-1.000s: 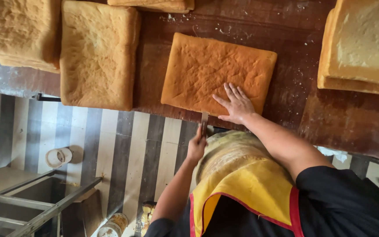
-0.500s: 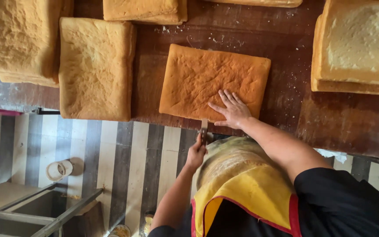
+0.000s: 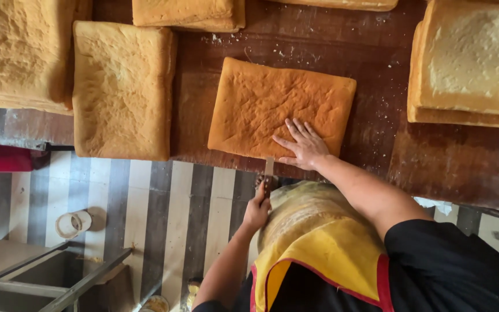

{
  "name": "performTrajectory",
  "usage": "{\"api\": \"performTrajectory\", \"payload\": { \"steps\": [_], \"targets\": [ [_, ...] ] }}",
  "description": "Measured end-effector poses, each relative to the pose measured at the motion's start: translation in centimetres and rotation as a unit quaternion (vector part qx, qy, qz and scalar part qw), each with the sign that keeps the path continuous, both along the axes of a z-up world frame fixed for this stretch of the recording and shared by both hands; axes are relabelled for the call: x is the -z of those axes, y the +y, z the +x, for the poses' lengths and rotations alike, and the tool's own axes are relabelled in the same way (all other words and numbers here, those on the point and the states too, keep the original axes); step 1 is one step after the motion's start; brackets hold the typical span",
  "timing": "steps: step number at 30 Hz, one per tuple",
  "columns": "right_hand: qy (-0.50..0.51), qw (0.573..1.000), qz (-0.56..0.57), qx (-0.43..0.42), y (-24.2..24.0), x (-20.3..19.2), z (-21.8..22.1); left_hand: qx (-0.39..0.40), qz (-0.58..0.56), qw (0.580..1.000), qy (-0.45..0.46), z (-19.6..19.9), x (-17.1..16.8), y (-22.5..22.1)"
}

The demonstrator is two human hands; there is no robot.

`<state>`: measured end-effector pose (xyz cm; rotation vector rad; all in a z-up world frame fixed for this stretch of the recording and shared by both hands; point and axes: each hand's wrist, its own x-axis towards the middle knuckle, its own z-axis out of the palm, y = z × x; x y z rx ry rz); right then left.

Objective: The person trims the dark outer edge off large rectangular baked cake sheets on a wooden worktable. They hold each sheet steady with one hand and cut along its side with a long knife, then move the trimmed sheet aside and take the next one from the surrounding stacks.

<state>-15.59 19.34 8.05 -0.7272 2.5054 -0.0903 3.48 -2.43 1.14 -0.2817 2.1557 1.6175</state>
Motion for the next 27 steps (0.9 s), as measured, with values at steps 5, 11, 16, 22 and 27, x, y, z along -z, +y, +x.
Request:
{"api": "performTrajectory", "payload": {
  "steps": [5,11,16,22,27],
  "targets": [
    [0.034,0.999,-0.03,0.009,0.0,-1.0,0.0,-0.023,-0.016,0.999,-0.028,-8.2,-2.9,2.4],
    [0.06,0.996,-0.06,0.023,-0.1,-0.7,-0.7,-0.003,0.02,0.998,0.065,-3.6,-1.4,0.5],
    [0.009,0.998,-0.034,0.043,-0.3,-1.4,-0.9,0.01,0.041,0.998,-0.041,0.3,-0.9,-0.4],
    [0.086,0.994,-0.065,0.037,0.5,0.6,-0.8,-0.006,0.031,0.999,-0.016,-9.1,-2.1,4.1],
    [0.018,0.998,-0.03,0.043,-0.3,-0.8,-1.0,0.021,0.011,1.0,-0.004,-3.1,-1.3,2.2]
  ]
}}
